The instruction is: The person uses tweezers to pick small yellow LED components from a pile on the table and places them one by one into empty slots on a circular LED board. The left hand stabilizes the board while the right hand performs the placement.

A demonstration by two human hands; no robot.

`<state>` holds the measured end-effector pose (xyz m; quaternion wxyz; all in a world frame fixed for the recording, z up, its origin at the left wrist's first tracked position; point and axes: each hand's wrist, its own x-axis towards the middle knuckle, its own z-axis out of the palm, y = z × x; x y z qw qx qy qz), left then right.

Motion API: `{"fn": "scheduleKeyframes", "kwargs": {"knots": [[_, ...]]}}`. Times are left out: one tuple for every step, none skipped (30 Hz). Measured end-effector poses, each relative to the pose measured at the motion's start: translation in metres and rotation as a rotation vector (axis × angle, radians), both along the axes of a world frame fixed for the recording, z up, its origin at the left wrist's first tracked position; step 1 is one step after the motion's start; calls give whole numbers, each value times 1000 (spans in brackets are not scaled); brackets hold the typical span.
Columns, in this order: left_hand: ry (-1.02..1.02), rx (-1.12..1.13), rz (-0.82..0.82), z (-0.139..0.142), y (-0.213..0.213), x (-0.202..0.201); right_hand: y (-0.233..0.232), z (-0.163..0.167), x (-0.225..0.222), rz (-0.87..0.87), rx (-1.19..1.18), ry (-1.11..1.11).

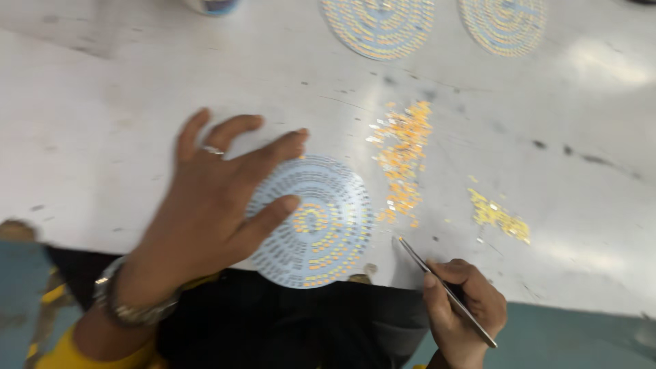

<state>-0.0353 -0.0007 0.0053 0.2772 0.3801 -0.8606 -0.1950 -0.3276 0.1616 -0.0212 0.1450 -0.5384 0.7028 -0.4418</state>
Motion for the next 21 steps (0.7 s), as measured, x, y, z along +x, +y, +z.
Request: {"fn": "scheduleKeyframes", "kwargs": {"knots": [[-3,8,4,0,0,0,4,1,-4,-6,14,10],[-6,5,2,1,0,-1,8,3,-7,-11,28,14],[-13,2,1,1,0,-1,11,4,-9,27,19,42],[-24,-3,0,1,0,-1,11,3,-10,65,9,66],[-18,12,0,2,0,-1,11,4,-10,106,-2,89],[-13,27,3,2,1,-1,10,5,-11,110,13,95],[-10,41,8,3,2,-1,9,6,-12,116,28,99],[-14,37,5,2,2,-2,8,7,-12,125,41,103],[-21,33,3,2,1,-2,7,8,-12,137,23,112],[-29,29,3,2,2,-1,6,8,-12,151,6,119],[-30,30,5,2,2,-1,5,8,-12,165,-11,126],[-31,32,7,2,2,-1,5,8,-12,155,-14,118],[-31,35,7,1,2,-1,5,8,-13,145,-16,111],[-32,38,9,1,3,-1,6,7,-13,133,-18,105],[-31,41,10,0,3,-1,7,7,-12,105,-11,87],[-31,43,11,0,3,-2,9,6,-12,78,-5,69],[-31,43,8,1,3,-2,10,5,-11,51,-1,52],[-30,44,7,1,3,-2,10,5,-11,50,-16,50],[-30,46,7,1,3,-2,11,4,-10,51,-31,48],[-30,46,6,1,3,-2,12,4,-10,53,-46,46],[-31,47,5,1,3,-2,12,3,-9,45,-50,80]]}}
